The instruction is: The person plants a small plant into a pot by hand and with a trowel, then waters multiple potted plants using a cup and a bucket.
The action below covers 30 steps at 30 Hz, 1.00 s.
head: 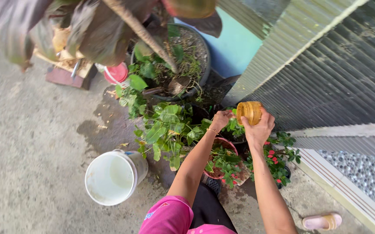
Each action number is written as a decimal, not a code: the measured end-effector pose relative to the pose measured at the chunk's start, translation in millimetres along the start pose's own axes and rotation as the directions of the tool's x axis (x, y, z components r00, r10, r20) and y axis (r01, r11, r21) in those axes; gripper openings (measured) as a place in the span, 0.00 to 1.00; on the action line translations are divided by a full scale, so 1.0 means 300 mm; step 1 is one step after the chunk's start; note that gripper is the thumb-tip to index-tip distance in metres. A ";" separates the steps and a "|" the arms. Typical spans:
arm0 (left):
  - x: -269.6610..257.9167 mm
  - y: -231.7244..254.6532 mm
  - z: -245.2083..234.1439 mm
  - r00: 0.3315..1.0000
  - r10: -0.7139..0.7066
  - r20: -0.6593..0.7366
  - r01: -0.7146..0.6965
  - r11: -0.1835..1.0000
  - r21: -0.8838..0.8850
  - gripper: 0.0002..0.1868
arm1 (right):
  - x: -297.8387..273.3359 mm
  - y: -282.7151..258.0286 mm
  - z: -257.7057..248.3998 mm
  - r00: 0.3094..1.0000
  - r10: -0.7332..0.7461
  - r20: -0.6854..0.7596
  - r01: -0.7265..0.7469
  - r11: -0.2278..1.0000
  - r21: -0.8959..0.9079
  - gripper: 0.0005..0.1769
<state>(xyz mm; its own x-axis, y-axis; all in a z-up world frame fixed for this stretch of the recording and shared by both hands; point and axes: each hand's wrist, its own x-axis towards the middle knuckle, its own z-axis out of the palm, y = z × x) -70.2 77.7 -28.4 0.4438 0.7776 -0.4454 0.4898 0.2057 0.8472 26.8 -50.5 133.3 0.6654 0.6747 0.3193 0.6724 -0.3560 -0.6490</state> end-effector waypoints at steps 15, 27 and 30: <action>-0.513 -0.161 -0.617 0.314 -0.631 -0.709 0.603 0.710 -0.365 0.43 | -0.228 -0.581 0.191 0.873 -0.375 0.312 0.295 0.915 0.274 0.45; -0.261 -0.362 -0.556 0.793 0.346 -0.501 -0.458 0.881 -0.117 0.24 | -0.358 -0.646 0.230 0.781 -0.559 0.280 0.517 0.829 0.212 0.44; -0.293 -0.364 -0.629 0.908 0.169 -0.383 -0.132 0.984 0.122 0.21 | -0.382 -0.611 0.271 0.753 -0.596 0.280 0.589 0.800 0.119 0.43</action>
<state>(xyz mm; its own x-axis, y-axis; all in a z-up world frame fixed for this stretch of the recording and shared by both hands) -304.5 99.0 -27.1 0.1989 0.9685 -0.1500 0.5147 0.0271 0.8570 -199.0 -10.0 159.4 0.0098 0.9010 0.4338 0.8908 0.1893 -0.4132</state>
